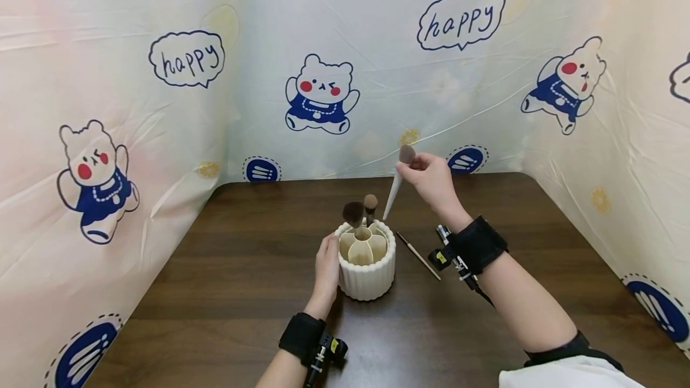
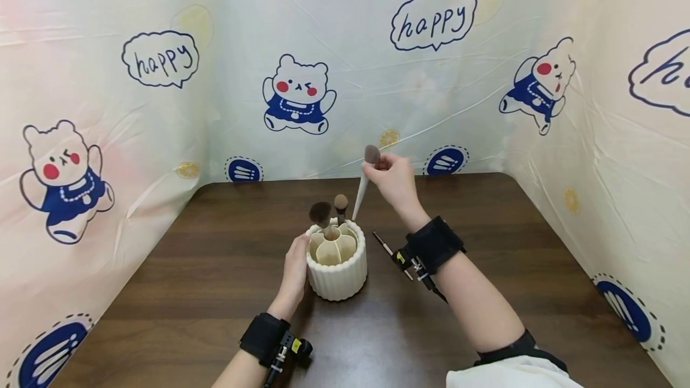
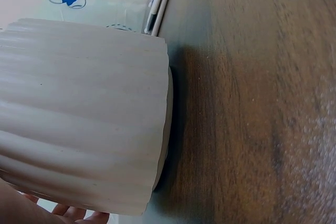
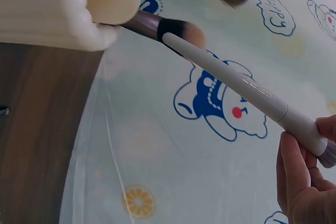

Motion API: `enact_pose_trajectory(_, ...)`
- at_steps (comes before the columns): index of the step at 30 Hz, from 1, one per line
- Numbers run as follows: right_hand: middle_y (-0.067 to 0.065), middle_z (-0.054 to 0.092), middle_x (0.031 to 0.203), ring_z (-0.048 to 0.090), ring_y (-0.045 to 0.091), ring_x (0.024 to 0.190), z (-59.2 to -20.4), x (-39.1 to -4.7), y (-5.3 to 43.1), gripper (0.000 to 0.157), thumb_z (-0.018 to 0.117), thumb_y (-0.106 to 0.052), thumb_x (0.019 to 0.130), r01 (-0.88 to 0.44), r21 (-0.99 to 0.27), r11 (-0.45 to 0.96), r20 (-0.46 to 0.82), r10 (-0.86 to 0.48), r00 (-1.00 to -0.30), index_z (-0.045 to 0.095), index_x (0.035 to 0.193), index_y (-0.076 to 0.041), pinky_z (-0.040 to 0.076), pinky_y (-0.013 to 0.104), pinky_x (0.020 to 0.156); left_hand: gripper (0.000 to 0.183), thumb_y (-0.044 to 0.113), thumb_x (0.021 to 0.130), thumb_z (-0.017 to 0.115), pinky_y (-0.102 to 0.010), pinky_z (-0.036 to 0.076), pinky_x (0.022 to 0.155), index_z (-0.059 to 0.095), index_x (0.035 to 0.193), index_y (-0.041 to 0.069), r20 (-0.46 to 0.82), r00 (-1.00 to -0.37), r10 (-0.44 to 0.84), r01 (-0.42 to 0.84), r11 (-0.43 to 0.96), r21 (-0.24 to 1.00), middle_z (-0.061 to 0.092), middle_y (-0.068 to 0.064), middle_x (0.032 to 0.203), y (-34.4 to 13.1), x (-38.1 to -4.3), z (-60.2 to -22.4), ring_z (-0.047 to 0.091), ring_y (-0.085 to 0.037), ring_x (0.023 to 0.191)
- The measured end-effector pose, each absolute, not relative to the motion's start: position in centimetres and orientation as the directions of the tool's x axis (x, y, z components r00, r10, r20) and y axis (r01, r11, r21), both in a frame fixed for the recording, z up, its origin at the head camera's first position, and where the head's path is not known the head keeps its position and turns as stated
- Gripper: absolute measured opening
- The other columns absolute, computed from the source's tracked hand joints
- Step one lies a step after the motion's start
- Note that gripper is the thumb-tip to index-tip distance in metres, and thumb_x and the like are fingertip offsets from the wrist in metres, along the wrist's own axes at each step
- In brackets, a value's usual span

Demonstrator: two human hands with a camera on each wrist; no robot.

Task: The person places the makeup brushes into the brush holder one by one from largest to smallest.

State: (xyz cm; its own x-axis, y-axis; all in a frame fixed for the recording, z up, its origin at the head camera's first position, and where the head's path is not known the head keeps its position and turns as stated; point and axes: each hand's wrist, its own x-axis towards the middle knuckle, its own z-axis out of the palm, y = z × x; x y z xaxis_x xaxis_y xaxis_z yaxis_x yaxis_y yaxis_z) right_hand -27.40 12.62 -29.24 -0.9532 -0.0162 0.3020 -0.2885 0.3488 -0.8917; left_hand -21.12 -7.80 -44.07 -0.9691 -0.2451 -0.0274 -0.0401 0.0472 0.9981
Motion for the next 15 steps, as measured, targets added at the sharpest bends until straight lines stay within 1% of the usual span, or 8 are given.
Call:
enact_pose_trajectory(3,0.011,0.065,0.089,0.054,0.008,0.076,-29.9,-27.3,12.0,0.027,0.066,-0.02,0.088,-0.289,-0.885,0.365,0.296,-0.039,-0.954,0.067,0.101,0.004,0.045,0.019,0.067,0.051,0.035,0.101,0.035,-0.052,0.028,0.114,0.043,0.141,0.004,-0.03,-0.969,-0.246,-0.042,0.045,0.998,0.04,-0.019,0.148,-7.8,-21.1,-44.0,0.035,-0.035,0.139)
enact_pose_trajectory(9,0.016,0.068,0.092,0.056,0.006,0.074,-31.3,-27.2,11.1,0.026,0.068,-0.017,0.087,-0.269,-0.88,0.392,0.266,-0.062,-0.962,0.067,0.102,0.004,0.045,0.016,0.065,0.051,0.036,0.101,0.035,-0.052,0.028,0.114,0.043,0.141,0.005,-0.028,-0.97,-0.242,-0.037,0.036,0.999,0.04,-0.018,0.149,-7.8,-21.0,-44.0,0.034,-0.035,0.139)
enact_pose_trajectory(15,0.016,0.069,0.088,0.055,0.006,0.069,-32.8,-26.9,10.4,0.023,0.068,-0.016,0.085,-0.244,-0.874,0.421,0.235,-0.074,-0.969,0.067,0.098,0.003,0.045,0.018,0.063,0.051,0.037,0.101,0.036,-0.052,0.029,0.114,0.044,0.14,0.005,-0.028,-0.968,-0.249,-0.038,0.032,0.999,0.041,-0.018,0.148,-7.8,-21.0,-44.1,0.036,-0.035,0.139)
